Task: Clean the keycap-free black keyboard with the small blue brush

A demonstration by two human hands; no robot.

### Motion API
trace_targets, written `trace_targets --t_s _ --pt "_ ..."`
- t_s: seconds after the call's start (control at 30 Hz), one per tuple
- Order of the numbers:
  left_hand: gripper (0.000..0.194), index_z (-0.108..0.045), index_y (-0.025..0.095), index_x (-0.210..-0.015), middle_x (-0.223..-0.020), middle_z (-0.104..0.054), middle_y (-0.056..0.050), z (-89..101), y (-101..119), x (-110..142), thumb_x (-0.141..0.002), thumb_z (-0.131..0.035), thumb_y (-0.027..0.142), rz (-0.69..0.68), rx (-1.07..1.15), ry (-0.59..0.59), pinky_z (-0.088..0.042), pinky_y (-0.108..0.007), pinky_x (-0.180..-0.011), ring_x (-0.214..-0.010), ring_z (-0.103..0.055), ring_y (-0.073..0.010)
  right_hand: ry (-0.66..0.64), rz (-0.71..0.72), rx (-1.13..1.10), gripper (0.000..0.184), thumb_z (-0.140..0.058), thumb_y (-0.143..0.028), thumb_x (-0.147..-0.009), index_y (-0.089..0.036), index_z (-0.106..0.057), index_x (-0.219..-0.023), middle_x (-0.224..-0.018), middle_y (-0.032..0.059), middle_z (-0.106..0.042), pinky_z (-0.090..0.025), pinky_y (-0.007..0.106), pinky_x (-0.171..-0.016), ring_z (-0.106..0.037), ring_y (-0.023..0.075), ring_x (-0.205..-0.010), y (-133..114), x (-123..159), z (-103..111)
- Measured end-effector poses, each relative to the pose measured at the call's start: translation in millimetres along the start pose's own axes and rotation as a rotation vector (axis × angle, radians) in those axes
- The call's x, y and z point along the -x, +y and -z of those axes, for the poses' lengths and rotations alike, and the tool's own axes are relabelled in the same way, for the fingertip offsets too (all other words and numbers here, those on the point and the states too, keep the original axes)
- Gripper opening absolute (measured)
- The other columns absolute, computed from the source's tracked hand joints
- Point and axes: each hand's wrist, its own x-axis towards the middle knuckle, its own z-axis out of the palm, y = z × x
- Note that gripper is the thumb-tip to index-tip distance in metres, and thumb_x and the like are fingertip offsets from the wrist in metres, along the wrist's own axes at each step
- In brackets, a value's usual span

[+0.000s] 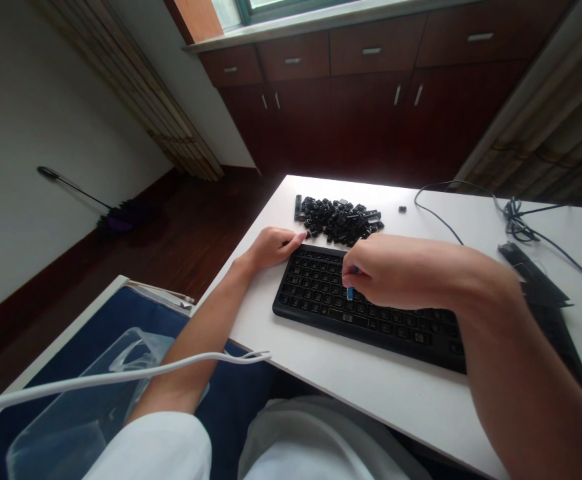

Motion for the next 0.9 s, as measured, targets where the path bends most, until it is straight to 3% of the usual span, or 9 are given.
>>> trace_targets --t_s 0.13,0.37,0.9 --pt "0.050 -0.029 0.016 -0.052 -0.050 -0.028 0.004 -0.5 -0.5 -0.2 -0.094 -0.046 0.037 -0.011 0.006 0.003 -0.024 -0.026 -0.053 -0.049 -0.028 -0.0072 -0.001 -0.010 0.033 0.031 -0.043 -0.037 -0.087 -0.020 -0.065 -0.072 -0.065 0.0031 -0.065 -0.030 0.026 -0.046 -0.047 0.0109 -0.044 1.1 -0.8 -1.3" --pt "0.051 -0.032 0.016 -0.050 -0.049 -0.029 0.004 -0.2 3.1 -1.2 -0.094 -0.046 0.037 -0.025 0.010 0.021 -0.024 -0.026 -0.052 -0.048 -0.028 -0.0075 0.031 0.000 -0.009 0.028 -0.046 -0.038 -0.086 -0.021 -0.068 -0.080 -0.071 0.0042 -0.067 -0.034 0.026 -0.049 -0.055 0.0127 -0.051 3.4 -3.8 -6.0" --pt "0.051 -0.031 0.016 -0.050 -0.049 -0.028 0.004 -0.4 4.9 -2.3 -0.094 -0.045 0.038 -0.017 0.003 0.023 -0.023 -0.026 -0.052 -0.049 -0.028 -0.0074 -0.016 -0.026 0.056 0.028 -0.044 -0.034 -0.088 -0.020 -0.065 -0.078 -0.070 0.0045 -0.065 -0.031 0.026 -0.049 -0.050 0.0111 -0.048 -2.6 -2.3 -2.8"
